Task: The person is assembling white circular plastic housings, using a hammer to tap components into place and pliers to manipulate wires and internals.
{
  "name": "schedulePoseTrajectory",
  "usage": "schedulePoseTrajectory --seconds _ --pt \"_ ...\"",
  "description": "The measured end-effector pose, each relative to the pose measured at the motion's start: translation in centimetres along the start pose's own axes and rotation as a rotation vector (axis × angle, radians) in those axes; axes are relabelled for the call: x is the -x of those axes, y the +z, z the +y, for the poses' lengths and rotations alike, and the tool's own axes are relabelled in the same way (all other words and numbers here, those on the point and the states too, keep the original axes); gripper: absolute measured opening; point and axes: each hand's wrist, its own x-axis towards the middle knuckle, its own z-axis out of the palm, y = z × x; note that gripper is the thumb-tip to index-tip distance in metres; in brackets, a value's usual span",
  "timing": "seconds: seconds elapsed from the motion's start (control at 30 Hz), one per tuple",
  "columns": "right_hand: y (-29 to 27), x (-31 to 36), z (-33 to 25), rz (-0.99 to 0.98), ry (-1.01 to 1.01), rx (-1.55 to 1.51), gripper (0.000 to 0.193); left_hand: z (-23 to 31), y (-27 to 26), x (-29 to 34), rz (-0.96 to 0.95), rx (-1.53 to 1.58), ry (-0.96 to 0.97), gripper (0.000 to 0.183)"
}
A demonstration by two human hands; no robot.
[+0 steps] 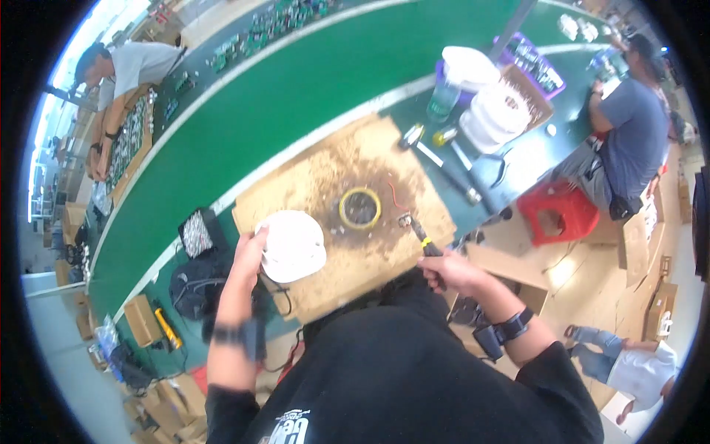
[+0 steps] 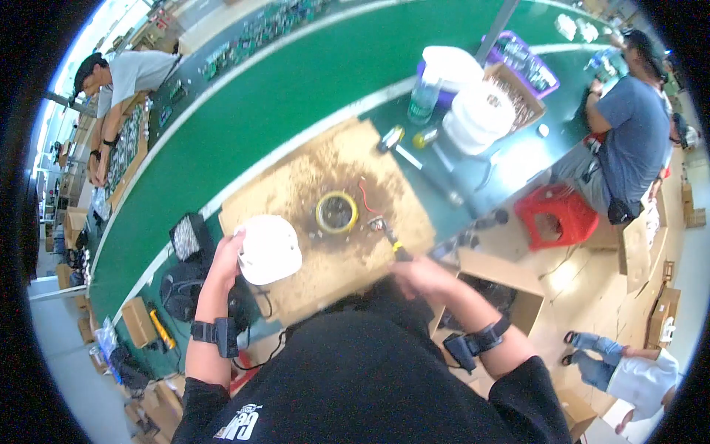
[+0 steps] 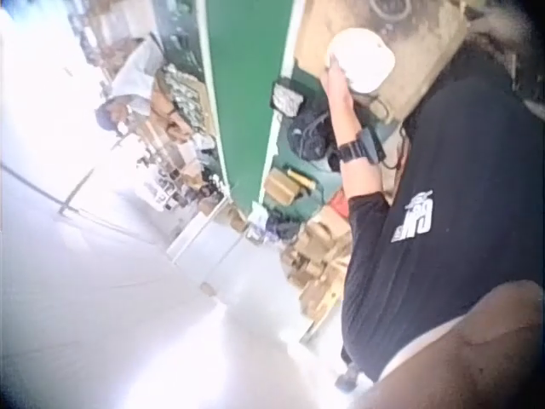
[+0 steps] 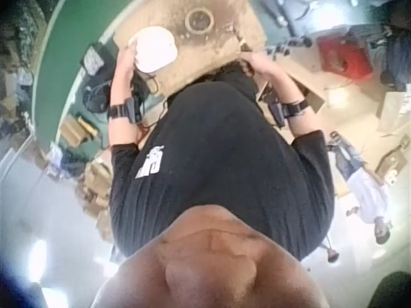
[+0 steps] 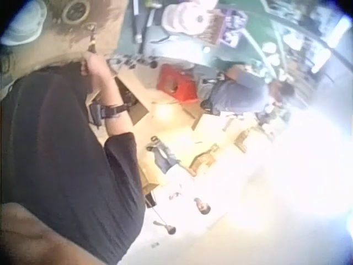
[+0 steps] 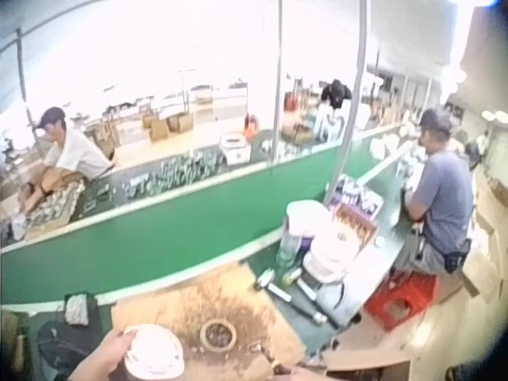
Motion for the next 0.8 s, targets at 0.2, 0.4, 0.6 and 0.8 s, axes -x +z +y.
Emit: schedulePoseTrajectory --seconds 0.2,0.4,0.6,0.8 --pt "-1.2 -1.0 -1.7 0.032 -0.019 -0.050 0.036 6.9 3.3 -7.2 -0.242 1.050 -0.061 0.053" --pt "-0.1 -2.4 -7.1 -0.010 0.010 -0.045 0.033 4.4 4.1 -11.2 -0.142 0.842 -0.146 0.081" --pt "-2.3 -8.0 -13.9 -0.082 0.108 0.038 0.020 0.9 5.1 -2.8 -0.241 0.656 -0.021 0.037" --pt "-0.7 -12.3 -25.7 -0.051 -0.060 0.290 0.039 -7.9 4.1 6.5 -0.130 0.752 -0.145 0.028"
